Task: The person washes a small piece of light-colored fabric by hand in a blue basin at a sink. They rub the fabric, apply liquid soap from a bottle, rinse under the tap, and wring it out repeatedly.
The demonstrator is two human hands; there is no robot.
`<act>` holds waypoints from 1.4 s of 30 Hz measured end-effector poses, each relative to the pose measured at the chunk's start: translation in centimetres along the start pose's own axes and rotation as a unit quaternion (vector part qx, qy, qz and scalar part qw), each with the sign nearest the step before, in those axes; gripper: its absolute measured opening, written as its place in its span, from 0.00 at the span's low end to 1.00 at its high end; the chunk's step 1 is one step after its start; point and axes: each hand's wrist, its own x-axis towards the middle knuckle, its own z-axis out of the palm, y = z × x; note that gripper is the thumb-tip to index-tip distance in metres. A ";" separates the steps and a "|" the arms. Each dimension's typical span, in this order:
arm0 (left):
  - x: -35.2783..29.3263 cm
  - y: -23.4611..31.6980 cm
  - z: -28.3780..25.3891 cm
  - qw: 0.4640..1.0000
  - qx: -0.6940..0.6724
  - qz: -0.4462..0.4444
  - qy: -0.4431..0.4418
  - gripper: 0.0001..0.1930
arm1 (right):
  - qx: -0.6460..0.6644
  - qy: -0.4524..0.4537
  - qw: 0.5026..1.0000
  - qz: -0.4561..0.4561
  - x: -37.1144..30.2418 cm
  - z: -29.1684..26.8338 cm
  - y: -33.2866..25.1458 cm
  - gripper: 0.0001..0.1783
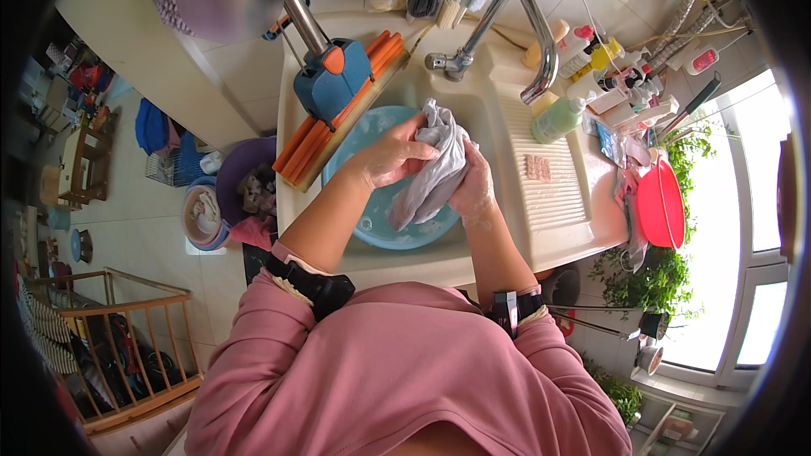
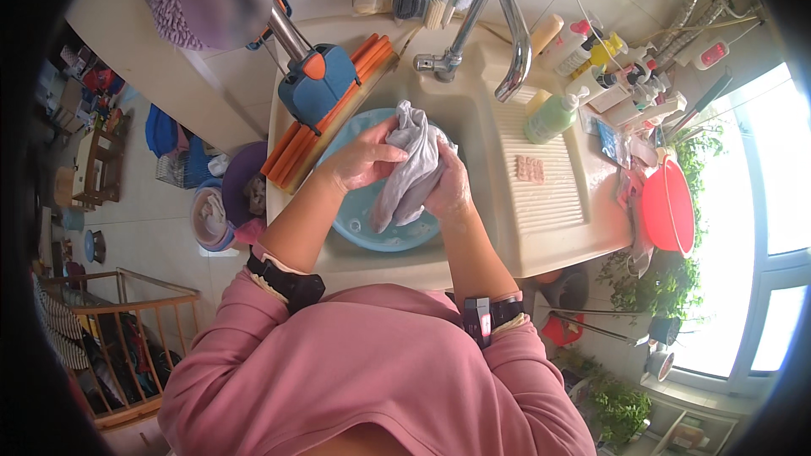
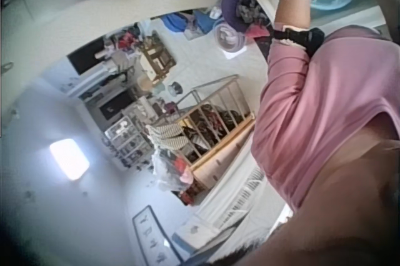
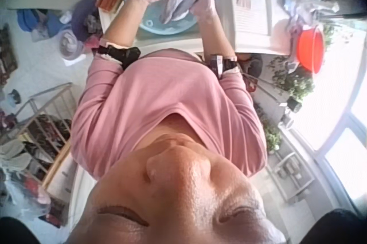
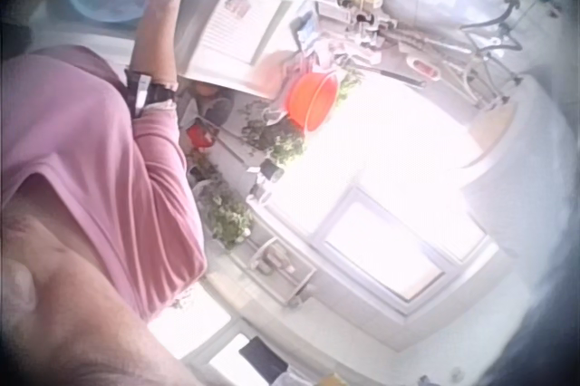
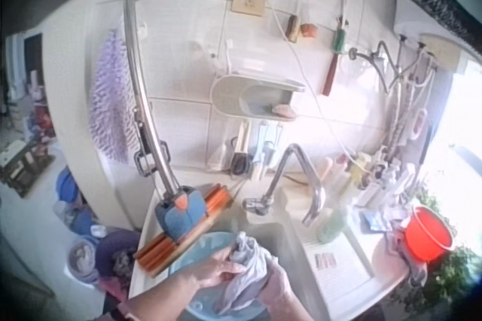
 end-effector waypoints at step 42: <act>6.0 -3.7 3.7 0.694 0.624 0.118 0.340 0.22 | -0.051 0.150 0.985 -0.061 1.6 -0.7 2.3 0.30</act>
